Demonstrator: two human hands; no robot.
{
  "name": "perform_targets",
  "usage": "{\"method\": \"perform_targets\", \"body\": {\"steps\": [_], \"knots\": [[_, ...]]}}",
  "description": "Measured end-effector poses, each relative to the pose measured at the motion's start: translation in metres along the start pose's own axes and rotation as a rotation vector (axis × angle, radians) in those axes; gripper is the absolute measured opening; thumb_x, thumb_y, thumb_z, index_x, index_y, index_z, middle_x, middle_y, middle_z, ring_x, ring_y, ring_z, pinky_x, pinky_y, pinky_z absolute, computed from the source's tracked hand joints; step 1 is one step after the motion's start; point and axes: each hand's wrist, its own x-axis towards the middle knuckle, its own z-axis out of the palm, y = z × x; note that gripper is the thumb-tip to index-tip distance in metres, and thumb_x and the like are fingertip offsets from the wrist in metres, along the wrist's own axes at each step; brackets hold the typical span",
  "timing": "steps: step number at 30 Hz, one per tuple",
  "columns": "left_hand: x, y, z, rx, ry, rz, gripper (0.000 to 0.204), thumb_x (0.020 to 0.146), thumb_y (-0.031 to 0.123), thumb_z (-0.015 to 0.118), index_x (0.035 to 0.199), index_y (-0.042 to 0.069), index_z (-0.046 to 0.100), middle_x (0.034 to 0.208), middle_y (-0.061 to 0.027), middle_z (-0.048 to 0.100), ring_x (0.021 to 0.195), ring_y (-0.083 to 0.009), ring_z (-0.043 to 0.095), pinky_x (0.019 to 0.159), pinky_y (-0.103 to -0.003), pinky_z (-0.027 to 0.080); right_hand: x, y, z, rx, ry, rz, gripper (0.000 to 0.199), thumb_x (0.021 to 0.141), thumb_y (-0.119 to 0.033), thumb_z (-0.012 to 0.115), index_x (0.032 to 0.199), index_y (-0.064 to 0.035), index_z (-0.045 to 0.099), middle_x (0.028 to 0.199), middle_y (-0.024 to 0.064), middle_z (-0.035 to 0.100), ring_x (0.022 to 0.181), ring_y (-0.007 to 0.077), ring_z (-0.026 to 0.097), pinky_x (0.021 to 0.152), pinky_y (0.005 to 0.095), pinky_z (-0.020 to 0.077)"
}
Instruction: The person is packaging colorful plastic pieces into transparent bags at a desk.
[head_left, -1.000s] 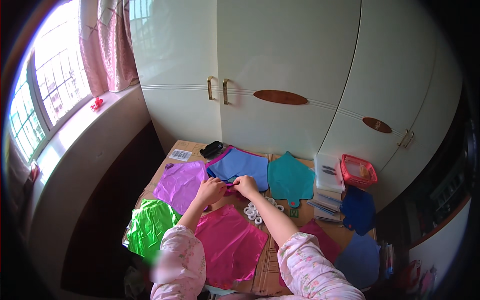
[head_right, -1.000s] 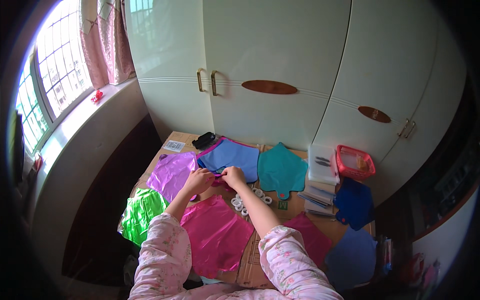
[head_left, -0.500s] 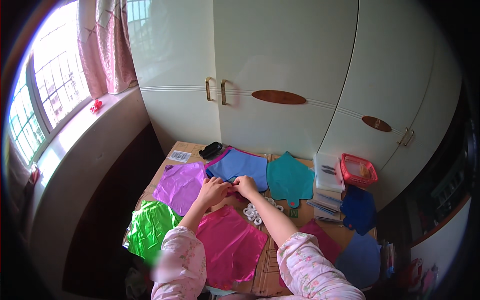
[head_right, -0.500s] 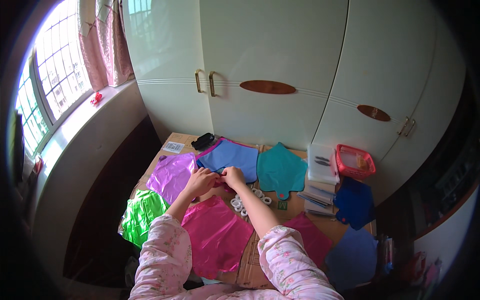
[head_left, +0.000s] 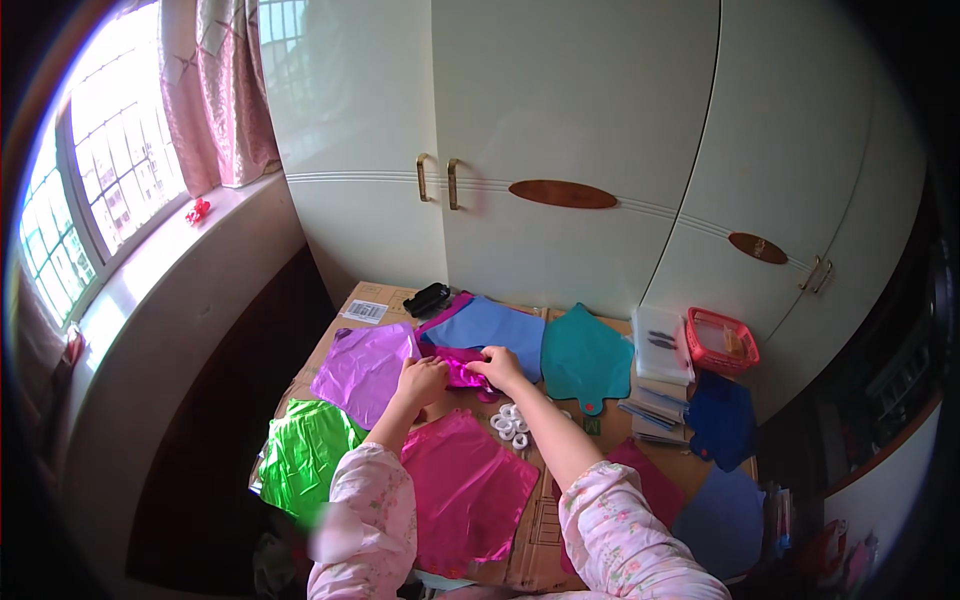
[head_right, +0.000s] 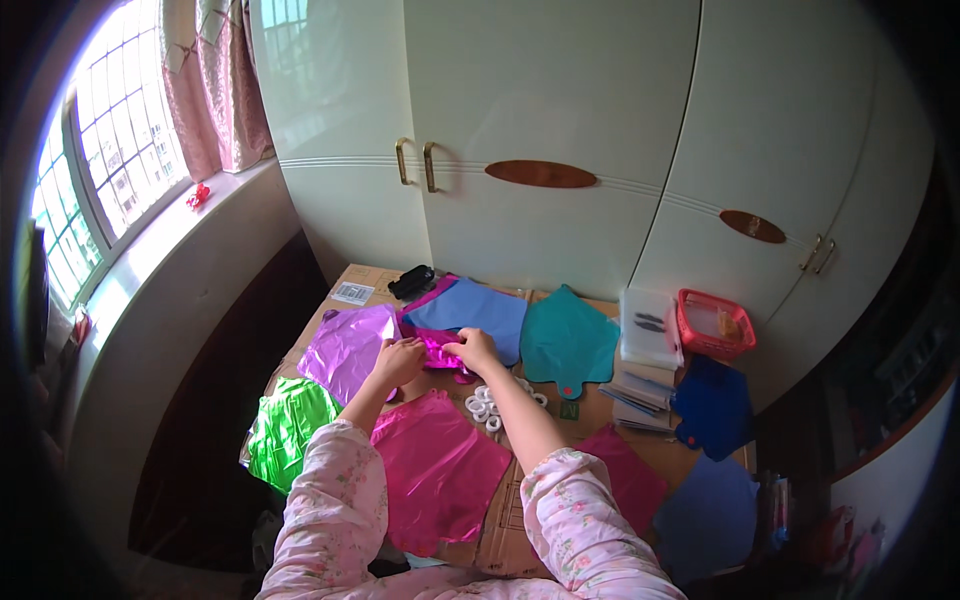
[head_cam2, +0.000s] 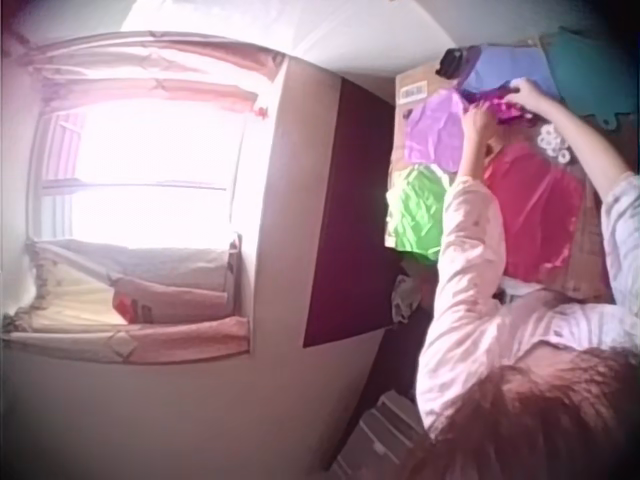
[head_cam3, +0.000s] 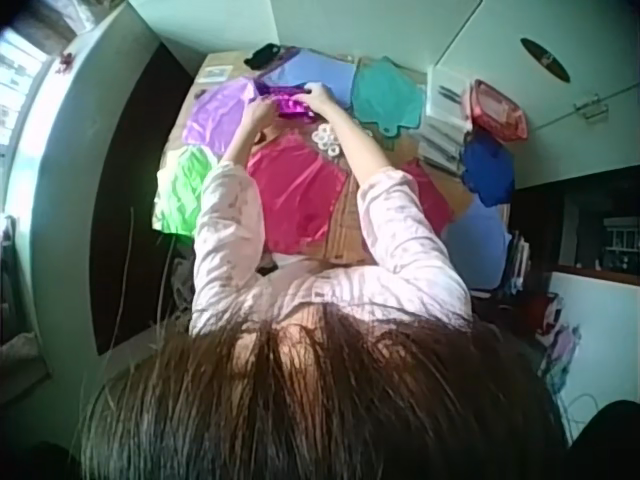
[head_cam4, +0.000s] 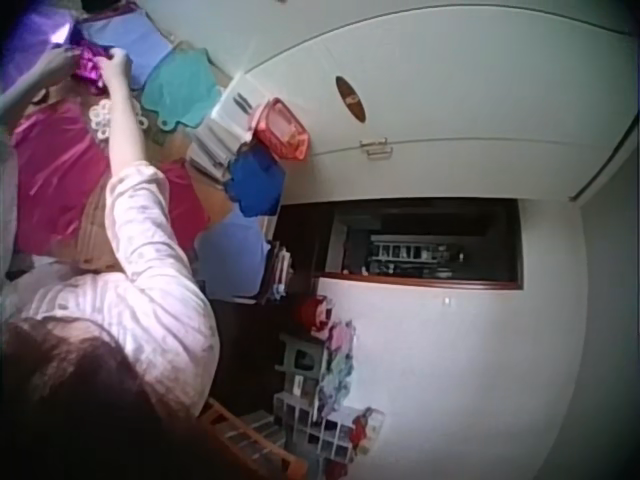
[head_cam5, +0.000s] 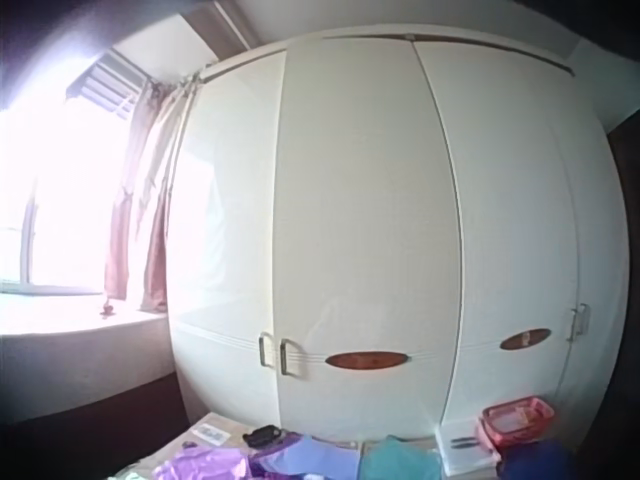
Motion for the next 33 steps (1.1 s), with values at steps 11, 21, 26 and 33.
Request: {"method": "perform_targets", "body": {"steps": [11, 21, 26, 33], "knots": [[0.01, 0.005, -0.023, -0.042, -0.243, -0.095, 0.061, 0.074, 0.056, 0.063, 0.13, 0.036, 0.05, 0.134, -0.0072, 0.049, 0.126, -0.0231, 0.043, 0.094, -0.053, 0.03, 0.044, 0.029, -0.103, 0.649, 0.592, 0.183, 0.009, 0.082, -0.01, 0.067, 0.089, -0.0055, 0.065, 0.081, 0.003, 0.065, 0.07, 0.0115, 0.058, 0.064, 0.0298, 0.0458], [0.011, 0.004, -0.027, -0.04, -0.277, -0.108, 0.06, 0.074, 0.055, 0.064, 0.128, 0.032, 0.052, 0.134, -0.006, 0.049, 0.126, -0.0219, 0.043, 0.096, -0.054, 0.029, 0.004, -0.08, -0.192, -0.038, 0.933, -0.347, 0.021, 0.086, -0.018, 0.063, 0.101, -0.0081, 0.054, 0.079, 0.0147, 0.062, 0.069, 0.0329, 0.063, 0.06, 0.0418, 0.0464], [-0.008, -0.021, -0.049, -0.036, -0.041, -0.119, 0.055, 0.075, 0.047, 0.067, 0.123, 0.023, 0.055, 0.13, -0.005, 0.052, 0.123, -0.0212, 0.045, 0.097, -0.054, 0.03, 0.012, -0.1, -0.122, -0.51, 0.594, -0.965, 0.019, 0.076, -0.004, 0.056, 0.09, -0.0158, 0.054, 0.086, 0.006, 0.059, 0.076, 0.0277, 0.062, 0.06, 0.0387, 0.0519], [-0.087, -0.1, -0.096, 0.101, -0.258, -0.443, 0.055, 0.075, 0.048, 0.067, 0.121, 0.019, 0.057, 0.127, -0.0089, 0.053, 0.12, -0.0264, 0.049, 0.095, -0.056, 0.036, -0.016, -0.122, 0.041, -0.547, 0.078, -1.407, 0.002, 0.071, -0.011, 0.058, 0.069, -0.0098, 0.058, 0.077, 0.0019, 0.059, 0.07, 0.0168, 0.063, 0.06, 0.0298, 0.0528]]}}
